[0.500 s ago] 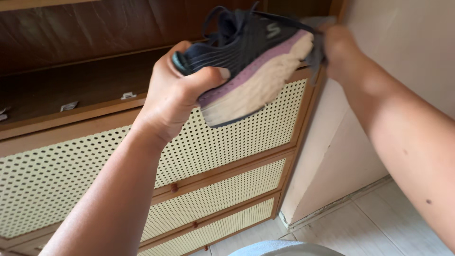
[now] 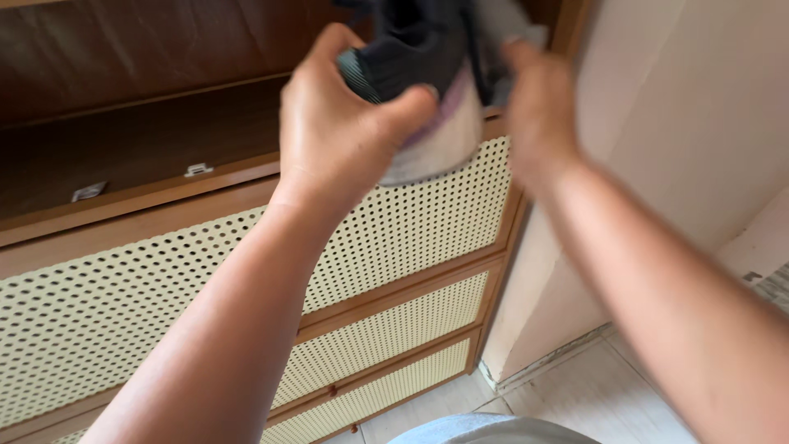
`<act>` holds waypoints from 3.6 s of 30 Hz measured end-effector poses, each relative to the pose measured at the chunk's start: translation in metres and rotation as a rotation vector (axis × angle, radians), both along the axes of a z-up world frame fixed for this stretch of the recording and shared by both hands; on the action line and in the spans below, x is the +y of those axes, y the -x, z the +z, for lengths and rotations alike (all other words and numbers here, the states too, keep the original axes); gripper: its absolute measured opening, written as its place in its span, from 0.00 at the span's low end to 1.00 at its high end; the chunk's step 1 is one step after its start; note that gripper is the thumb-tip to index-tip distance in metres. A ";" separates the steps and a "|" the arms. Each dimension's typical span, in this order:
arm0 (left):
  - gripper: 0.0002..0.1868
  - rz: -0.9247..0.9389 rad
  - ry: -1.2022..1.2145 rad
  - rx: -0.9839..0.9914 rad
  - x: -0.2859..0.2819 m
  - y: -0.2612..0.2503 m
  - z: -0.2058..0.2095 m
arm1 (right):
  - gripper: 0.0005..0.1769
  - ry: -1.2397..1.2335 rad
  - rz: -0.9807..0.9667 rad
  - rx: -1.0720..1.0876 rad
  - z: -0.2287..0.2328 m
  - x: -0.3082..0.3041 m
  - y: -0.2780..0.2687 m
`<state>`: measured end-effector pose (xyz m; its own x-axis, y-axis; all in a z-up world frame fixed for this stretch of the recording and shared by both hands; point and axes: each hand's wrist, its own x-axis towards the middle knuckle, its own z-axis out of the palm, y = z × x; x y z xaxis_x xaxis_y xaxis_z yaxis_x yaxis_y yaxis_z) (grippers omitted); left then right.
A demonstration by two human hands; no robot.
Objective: The person wipes several pairs of shoes on a wooden shoe rack using a gray cloth. They handle white sneakers with blue stripes, white canvas shoes with red trim, dark sneakers with purple soles, and beige slip-on shoes, wiping each shoe's exterior and placing them back on the shelf.
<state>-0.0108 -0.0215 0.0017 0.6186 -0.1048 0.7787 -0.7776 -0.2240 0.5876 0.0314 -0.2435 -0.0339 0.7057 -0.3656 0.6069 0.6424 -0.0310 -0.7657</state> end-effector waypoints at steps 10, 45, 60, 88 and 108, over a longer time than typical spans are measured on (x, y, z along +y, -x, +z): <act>0.21 0.125 0.054 0.029 0.004 -0.029 -0.011 | 0.20 0.442 -0.146 -0.031 -0.029 0.090 0.093; 0.29 -0.090 -0.454 0.345 -0.010 -0.061 0.054 | 0.18 -0.497 0.270 0.644 -0.059 0.050 0.070; 0.36 0.250 -0.912 0.048 -0.034 -0.018 0.056 | 0.21 -0.613 0.276 0.577 -0.014 0.027 0.053; 0.11 0.396 -0.644 -0.145 0.004 -0.063 0.026 | 0.26 0.454 -0.464 -0.015 -0.063 0.038 -0.031; 0.23 0.396 -0.569 0.334 -0.016 -0.045 0.047 | 0.15 -0.011 -0.294 0.332 -0.008 -0.037 -0.018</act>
<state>0.0344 -0.0371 0.0484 0.8862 -0.1549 0.4366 -0.3780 -0.7867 0.4881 0.0494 -0.2805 -0.0420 0.7266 -0.5854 0.3596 0.3264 -0.1664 -0.9305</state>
